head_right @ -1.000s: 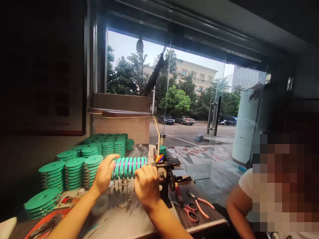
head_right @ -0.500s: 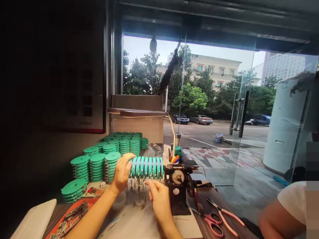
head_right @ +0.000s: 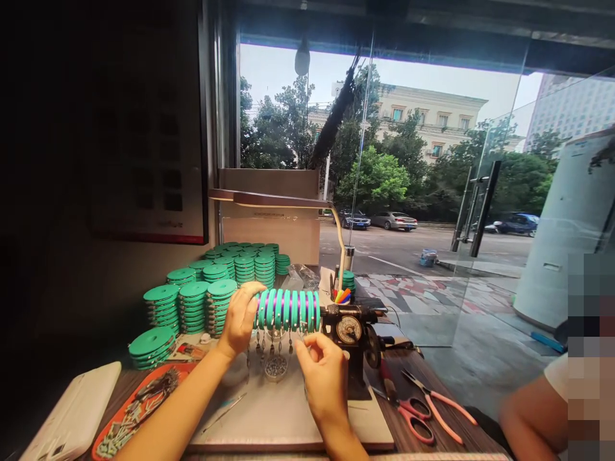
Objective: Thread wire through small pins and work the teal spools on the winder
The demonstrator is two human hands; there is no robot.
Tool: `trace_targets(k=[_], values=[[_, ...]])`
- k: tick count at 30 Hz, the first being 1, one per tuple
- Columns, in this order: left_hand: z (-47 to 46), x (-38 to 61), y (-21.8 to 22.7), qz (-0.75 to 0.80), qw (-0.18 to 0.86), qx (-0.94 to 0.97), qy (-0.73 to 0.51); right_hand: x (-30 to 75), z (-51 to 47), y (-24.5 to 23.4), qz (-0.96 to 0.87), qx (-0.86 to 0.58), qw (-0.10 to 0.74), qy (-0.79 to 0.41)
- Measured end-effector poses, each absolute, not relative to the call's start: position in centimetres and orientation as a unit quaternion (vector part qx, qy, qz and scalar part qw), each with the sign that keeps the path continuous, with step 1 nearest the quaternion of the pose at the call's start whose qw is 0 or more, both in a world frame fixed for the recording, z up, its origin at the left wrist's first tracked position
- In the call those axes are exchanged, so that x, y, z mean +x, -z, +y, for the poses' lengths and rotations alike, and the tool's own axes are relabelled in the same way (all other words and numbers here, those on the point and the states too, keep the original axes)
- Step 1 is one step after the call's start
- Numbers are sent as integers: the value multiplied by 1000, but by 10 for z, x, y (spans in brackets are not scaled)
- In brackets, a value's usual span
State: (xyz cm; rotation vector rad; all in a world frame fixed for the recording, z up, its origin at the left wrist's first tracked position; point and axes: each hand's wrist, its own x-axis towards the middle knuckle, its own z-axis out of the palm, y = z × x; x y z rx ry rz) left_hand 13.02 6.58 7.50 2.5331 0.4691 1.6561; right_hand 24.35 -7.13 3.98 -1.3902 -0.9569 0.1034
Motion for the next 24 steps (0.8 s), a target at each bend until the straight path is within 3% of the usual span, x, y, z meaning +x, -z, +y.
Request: trace_targets(k=[11,16,24], values=[[67,133,-86,201,90,836,-502,245,-73,-31,-463,-671,578,31],[75,138,-101,254,143,854,-430,267,-90,-42,-486,-630,592,126],[101,146,-109,261,181,892,-321,291,-83,-62,-571,-596,518,224]])
